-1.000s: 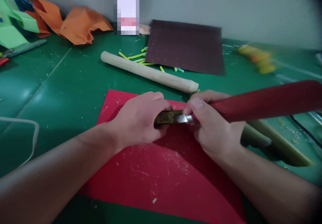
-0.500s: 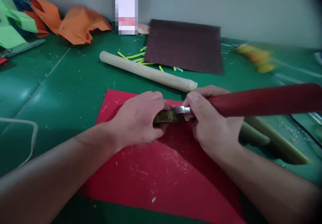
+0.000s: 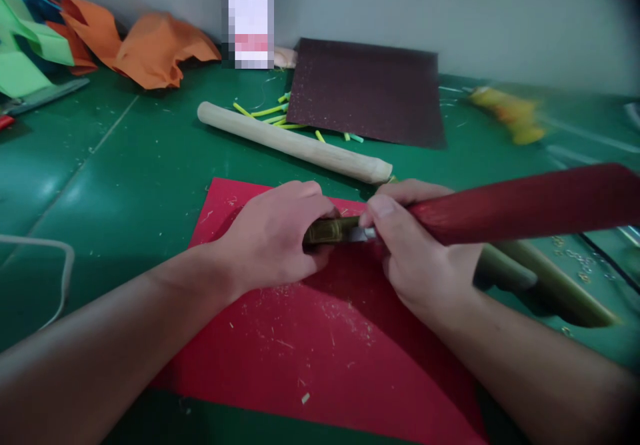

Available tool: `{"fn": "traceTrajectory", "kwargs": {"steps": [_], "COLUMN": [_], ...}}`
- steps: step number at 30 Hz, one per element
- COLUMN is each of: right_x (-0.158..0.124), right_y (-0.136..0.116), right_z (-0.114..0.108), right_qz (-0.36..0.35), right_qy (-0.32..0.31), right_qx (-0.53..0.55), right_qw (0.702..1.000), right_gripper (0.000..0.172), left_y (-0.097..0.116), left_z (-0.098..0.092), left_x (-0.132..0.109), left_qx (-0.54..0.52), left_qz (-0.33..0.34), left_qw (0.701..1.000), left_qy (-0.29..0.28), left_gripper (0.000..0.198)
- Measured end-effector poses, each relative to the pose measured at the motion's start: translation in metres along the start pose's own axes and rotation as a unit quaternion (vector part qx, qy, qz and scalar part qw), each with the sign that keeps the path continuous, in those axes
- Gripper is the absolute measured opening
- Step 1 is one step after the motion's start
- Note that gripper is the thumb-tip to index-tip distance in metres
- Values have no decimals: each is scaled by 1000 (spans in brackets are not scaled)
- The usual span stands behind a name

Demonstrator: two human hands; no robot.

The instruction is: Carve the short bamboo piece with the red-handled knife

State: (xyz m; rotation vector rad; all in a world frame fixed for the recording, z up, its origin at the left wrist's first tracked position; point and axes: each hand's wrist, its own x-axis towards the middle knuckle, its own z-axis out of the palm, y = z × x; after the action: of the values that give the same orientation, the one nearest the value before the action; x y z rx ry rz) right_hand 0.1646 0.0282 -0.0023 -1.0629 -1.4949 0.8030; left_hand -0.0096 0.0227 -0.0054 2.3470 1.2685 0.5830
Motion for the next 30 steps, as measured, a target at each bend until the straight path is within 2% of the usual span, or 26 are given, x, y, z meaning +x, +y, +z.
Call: {"fn": "traceTrajectory", "kwargs": {"steps": [2,4,8,15,22,24,30], "right_x": [0,0,0,1,1,1,2], "right_y": [1,1,0,-3,0,1,-2], "right_z": [0,-1,-5,-3,-1,-2,-3], "right_qz": [18,31,-7,-15,19,25,-15], "right_qy": [15,5,-46,-54,8,-6,-58], "right_qx": [17,25,-7,-10,28,23,-9], "right_qw": [1000,999,999,998,999,999,998], "right_gripper": [22,26,26,25,23,26,25], "left_y": [0,0,-2,0,0,-1,-1], "left_z": [0,0,1,2,0,1,4], "left_x": [0,0,-1,0,-1,-1,-1], "left_qx": [2,2,2,10,-2,-1,13], "left_qz": [-1,0,10,9,-3,2,11], "left_qw": [1000,1000,1000,1000,1000,1000,1000], "left_qy": [-4,-4,6,10,-5,-3,13], "left_gripper": [17,17,12,12,20,18,11]}}
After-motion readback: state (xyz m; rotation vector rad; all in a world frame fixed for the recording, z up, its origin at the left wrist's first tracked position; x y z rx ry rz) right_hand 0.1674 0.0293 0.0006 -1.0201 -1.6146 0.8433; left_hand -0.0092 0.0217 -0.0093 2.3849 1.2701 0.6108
